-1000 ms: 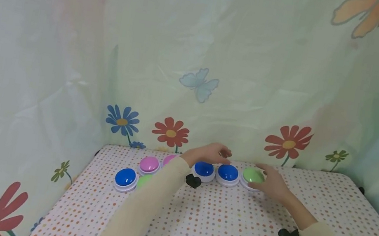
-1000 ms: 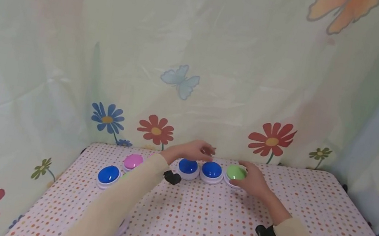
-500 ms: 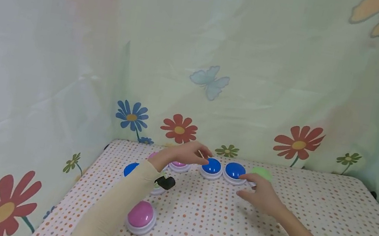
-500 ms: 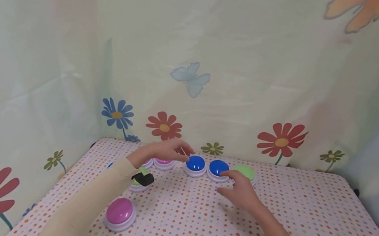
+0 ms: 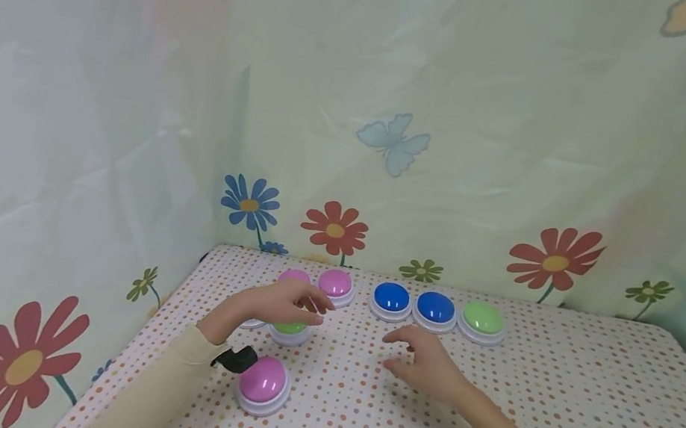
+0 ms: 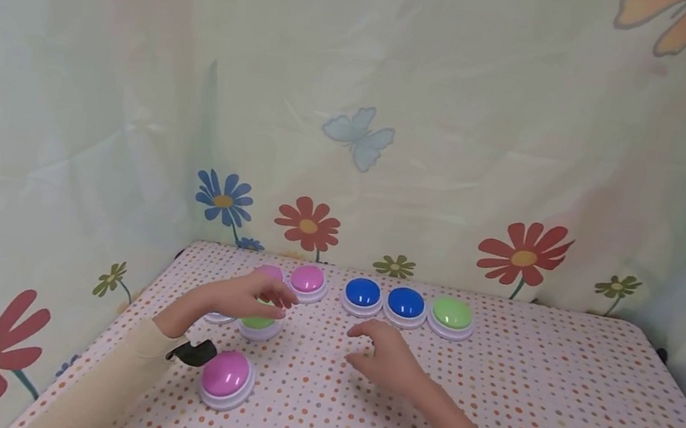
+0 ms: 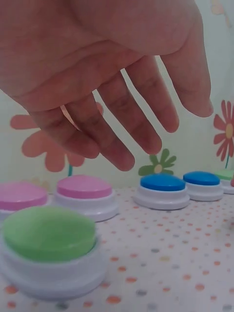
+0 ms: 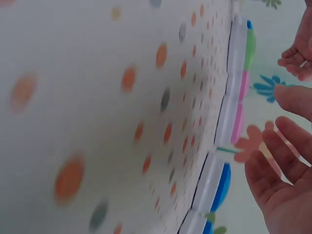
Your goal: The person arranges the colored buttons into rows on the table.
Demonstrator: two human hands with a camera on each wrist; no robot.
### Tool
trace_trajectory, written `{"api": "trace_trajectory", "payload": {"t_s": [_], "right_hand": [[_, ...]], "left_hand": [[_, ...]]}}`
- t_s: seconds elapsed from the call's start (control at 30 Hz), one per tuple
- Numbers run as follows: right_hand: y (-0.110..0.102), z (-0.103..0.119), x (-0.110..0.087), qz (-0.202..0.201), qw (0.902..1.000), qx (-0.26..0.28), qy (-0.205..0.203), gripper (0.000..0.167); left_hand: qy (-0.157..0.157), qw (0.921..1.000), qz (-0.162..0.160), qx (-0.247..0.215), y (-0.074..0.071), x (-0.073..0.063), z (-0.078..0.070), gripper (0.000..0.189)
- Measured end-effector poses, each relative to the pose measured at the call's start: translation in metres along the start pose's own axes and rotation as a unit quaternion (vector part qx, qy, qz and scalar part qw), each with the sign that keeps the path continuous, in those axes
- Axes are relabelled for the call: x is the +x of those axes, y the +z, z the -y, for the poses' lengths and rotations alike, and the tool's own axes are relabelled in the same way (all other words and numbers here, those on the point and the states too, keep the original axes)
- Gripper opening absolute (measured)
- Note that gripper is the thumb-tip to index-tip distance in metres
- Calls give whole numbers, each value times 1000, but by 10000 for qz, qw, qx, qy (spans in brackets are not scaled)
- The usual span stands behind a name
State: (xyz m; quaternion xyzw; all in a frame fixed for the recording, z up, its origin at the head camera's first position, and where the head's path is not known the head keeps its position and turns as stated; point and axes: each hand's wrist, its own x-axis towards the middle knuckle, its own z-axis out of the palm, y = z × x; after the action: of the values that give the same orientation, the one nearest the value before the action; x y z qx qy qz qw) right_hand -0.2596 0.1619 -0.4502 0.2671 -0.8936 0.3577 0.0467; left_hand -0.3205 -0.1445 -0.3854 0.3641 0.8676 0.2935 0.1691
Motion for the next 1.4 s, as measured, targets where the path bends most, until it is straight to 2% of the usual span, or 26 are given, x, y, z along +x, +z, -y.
{"api": "trace_trajectory", "payload": {"t_s": [0.17, 0.33, 0.47, 0.6, 0.8, 0.97, 1.2, 1.4], "right_hand": [[20, 13, 9, 408, 9988, 156, -234, 33], [34, 22, 15, 733, 9956, 378, -456, 33], [44, 32, 20, 997, 9924, 566, -454, 36], [56, 42, 25, 1237, 9882, 790, -441, 40], [74, 57, 32, 1502, 9823, 1009, -492, 44], [84, 68, 38, 1624, 9794, 1064, -551, 53], [99, 83, 50, 1770, 9764, 1114, -547, 66], [108, 93, 54, 1810, 9756, 1075, -630, 68]], "left_hand": [[-128, 9995, -145, -231, 8, -45, 12, 34], [-546, 9972, -437, -277, 18, -83, 33, 36], [-747, 9942, -675, -374, 23, -108, 50, 33], [-878, 9903, -993, -414, 22, -126, 61, 32], [-1141, 9838, -1332, -379, 25, -144, 73, 32], [-1197, 9820, -1418, -341, 26, -149, 80, 31], [-1327, 9800, -1343, -626, 27, -153, 78, 33], [-1364, 9803, -1212, -758, 33, -153, 79, 31]]}}
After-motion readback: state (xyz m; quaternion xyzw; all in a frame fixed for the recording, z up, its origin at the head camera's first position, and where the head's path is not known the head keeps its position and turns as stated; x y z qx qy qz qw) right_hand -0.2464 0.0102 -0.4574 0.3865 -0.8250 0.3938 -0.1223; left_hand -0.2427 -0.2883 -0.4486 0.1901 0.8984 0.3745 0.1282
